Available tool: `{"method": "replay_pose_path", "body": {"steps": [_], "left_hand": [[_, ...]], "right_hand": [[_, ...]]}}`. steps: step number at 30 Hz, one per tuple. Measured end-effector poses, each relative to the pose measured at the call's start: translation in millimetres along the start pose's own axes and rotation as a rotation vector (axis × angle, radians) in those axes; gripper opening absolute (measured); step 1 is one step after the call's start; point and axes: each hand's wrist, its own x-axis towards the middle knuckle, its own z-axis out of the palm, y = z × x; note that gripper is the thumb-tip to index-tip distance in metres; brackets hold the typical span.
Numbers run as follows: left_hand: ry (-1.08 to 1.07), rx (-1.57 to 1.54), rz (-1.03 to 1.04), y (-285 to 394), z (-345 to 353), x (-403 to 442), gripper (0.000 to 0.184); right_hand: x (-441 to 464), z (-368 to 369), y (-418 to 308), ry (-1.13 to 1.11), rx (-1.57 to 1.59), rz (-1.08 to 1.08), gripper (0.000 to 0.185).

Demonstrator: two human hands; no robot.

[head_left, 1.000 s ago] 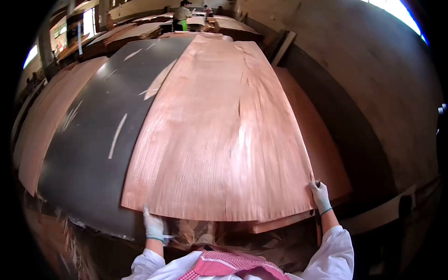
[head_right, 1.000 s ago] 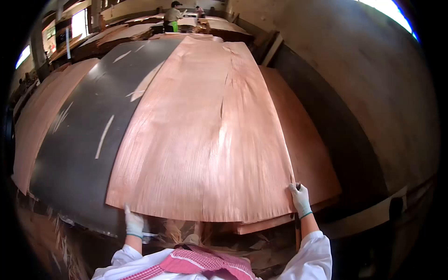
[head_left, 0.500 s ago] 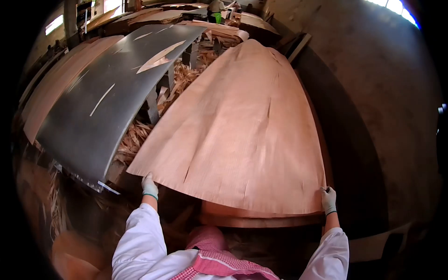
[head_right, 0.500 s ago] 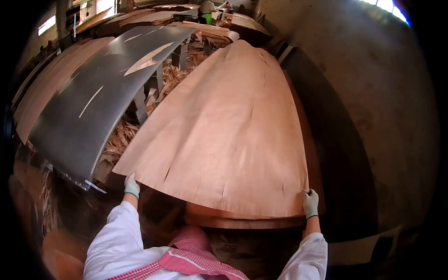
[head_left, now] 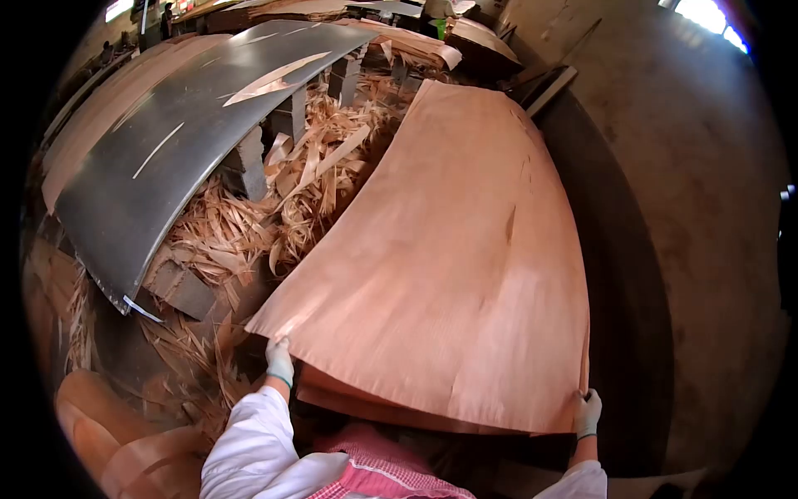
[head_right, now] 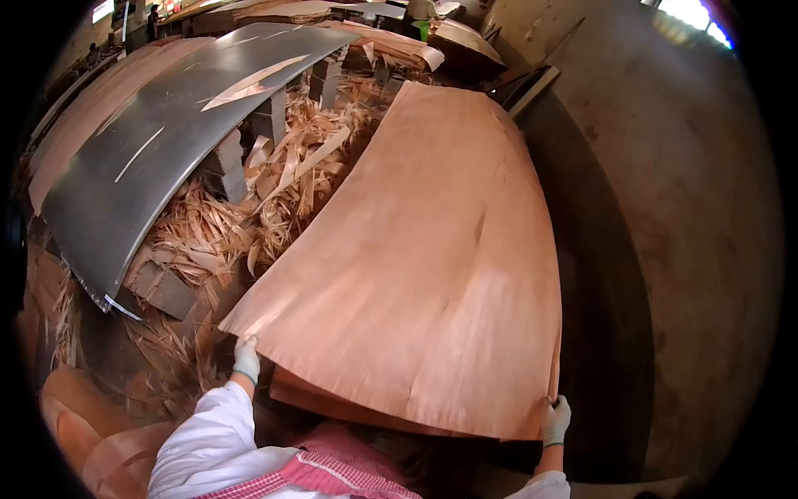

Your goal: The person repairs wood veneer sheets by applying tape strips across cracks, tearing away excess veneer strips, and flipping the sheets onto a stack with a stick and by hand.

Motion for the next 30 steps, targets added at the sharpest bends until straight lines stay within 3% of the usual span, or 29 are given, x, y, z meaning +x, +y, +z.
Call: {"method": "replay_pose_path", "body": {"steps": [2, 3, 5, 7, 11, 14, 18, 22, 29, 30], "left_hand": [[0.039, 0.034, 0.143, 4, 8, -48, 0.033], [-0.042, -0.064, 0.103, -13, -4, -53, 0.035], [0.01, -0.338, -0.001, 21, 15, -108, 0.036], [0.016, -0.465, -0.102, 22, 16, -106, 0.033], [0.109, -0.218, -0.036, -44, 39, -36, 0.033], [0.177, -0.182, 0.11, -38, 97, -71, 0.029], [0.228, -0.138, 0.048, -31, 139, -149, 0.018], [0.265, -0.133, 0.081, -88, 152, -165, 0.011], [0.271, -0.126, -0.043, -145, 156, -183, 0.014], [0.258, -0.104, 0.033, -154, 152, -178, 0.015]], "right_hand": [[-5, 0, 16, 0.023, -0.074, 0.004, 0.023], [-12, -3, 19, 0.043, -0.13, -0.001, 0.023], [-18, -4, 32, 0.041, -0.202, 0.034, 0.022], [-8, -2, 44, 0.049, -0.295, 0.021, 0.023], [50, 8, 44, 0.042, -0.337, -0.008, 0.023], [86, 19, 60, 0.047, -0.363, -0.01, 0.022], [102, 34, 109, 0.057, -0.34, -0.044, 0.022], [113, 38, 121, 0.016, -0.414, -0.004, 0.022], [120, 74, 146, -0.026, -0.519, 0.054, 0.023], [115, 81, 150, -0.036, -0.522, 0.046, 0.022]]}}
